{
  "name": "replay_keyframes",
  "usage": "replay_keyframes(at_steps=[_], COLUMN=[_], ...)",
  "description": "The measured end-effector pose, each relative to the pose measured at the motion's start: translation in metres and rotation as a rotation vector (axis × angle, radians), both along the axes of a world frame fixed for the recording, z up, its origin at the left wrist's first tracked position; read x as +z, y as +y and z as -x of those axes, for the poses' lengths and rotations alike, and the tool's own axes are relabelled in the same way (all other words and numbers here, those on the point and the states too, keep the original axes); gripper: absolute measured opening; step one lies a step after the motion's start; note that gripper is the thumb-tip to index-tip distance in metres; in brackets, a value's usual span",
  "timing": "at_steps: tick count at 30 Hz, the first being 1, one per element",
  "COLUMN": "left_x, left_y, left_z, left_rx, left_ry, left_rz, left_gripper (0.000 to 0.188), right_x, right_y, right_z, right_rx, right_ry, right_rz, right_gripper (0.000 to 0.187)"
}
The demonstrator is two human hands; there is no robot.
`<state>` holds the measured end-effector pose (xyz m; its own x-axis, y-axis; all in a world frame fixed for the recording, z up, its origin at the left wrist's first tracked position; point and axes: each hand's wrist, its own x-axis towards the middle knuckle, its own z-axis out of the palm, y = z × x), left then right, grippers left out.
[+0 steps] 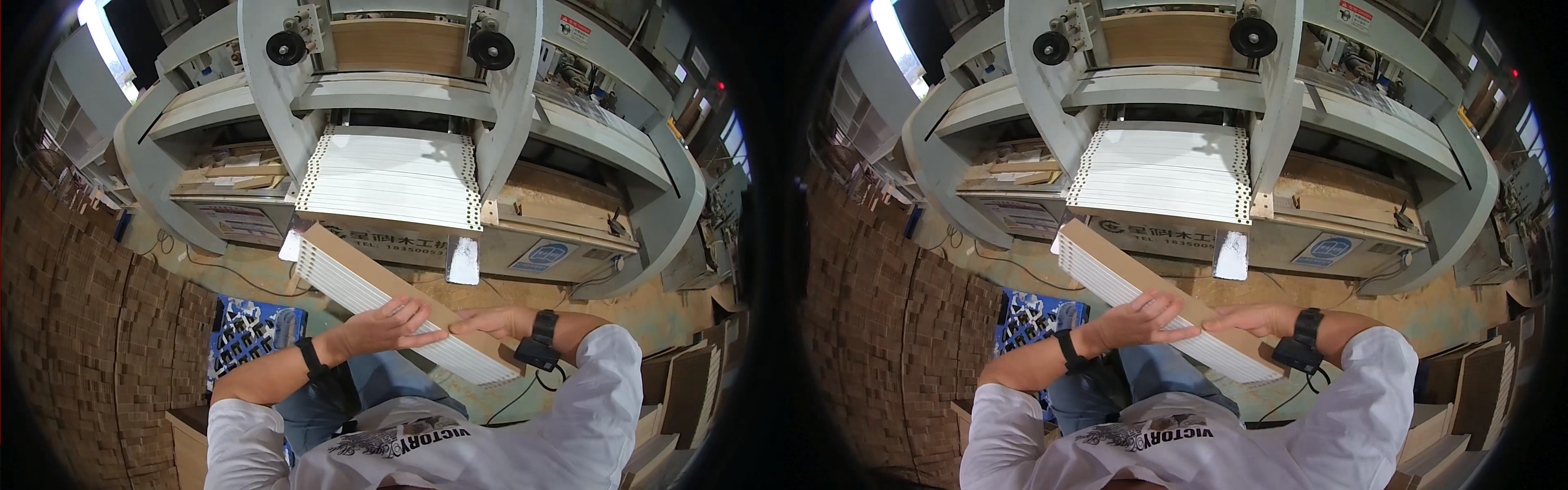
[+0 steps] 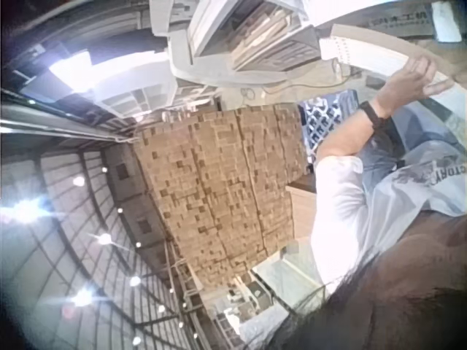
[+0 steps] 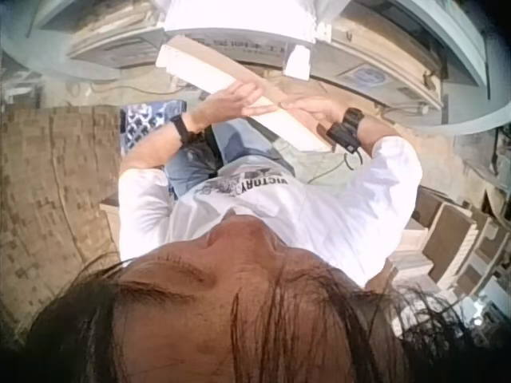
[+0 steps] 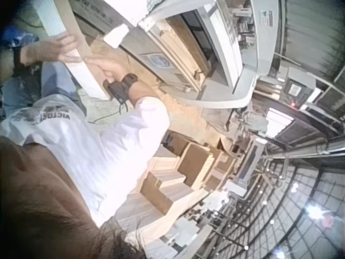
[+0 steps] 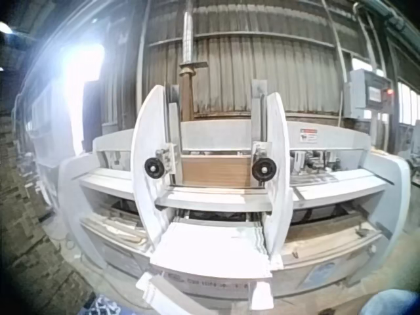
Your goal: Operating industrial woodworking machinery to process, sand, and stack wooden panels.
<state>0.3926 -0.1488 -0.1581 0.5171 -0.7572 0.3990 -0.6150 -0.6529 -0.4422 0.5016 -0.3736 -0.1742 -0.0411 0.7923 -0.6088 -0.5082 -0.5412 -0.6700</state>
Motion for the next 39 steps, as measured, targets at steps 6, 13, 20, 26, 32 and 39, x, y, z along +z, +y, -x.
replay_keyframes(at_steps=[6,13,20,26,32,39], left_x=[-0.015,-0.046,-0.049,-0.038,-0.051,-0.081], left_y=[-0.019,-0.015,-0.017,0.008,0.009,0.007], left_z=[0.015,0.049,0.087,0.125,0.177,0.222], left_rx=[-0.019,0.288,0.448,0.728,0.855,0.922], left_ry=[0.075,0.240,0.440,0.373,0.321,0.206], left_rz=[0.087,0.616,0.879,1.055,1.113,1.575], left_gripper=[0.049,0.057,0.056,0.050,0.044,0.040], right_x=[0.023,0.029,0.002,-0.002,-0.025,-0.003], right_y=[0.004,-0.035,-0.045,-0.056,-0.053,-0.044], right_z=[0.010,-0.056,-0.074,-0.088,-0.087,-0.030], right_rx=[-0.156,0.112,0.192,0.149,0.091,0.298], right_ry=[-0.197,-1.556,-1.838,-1.926,-1.888,-1.804], right_rz=[0.050,-0.129,-0.122,-0.219,-0.213,-0.328], right_gripper=[0.065,0.076,0.076,0.075,0.072,0.070])
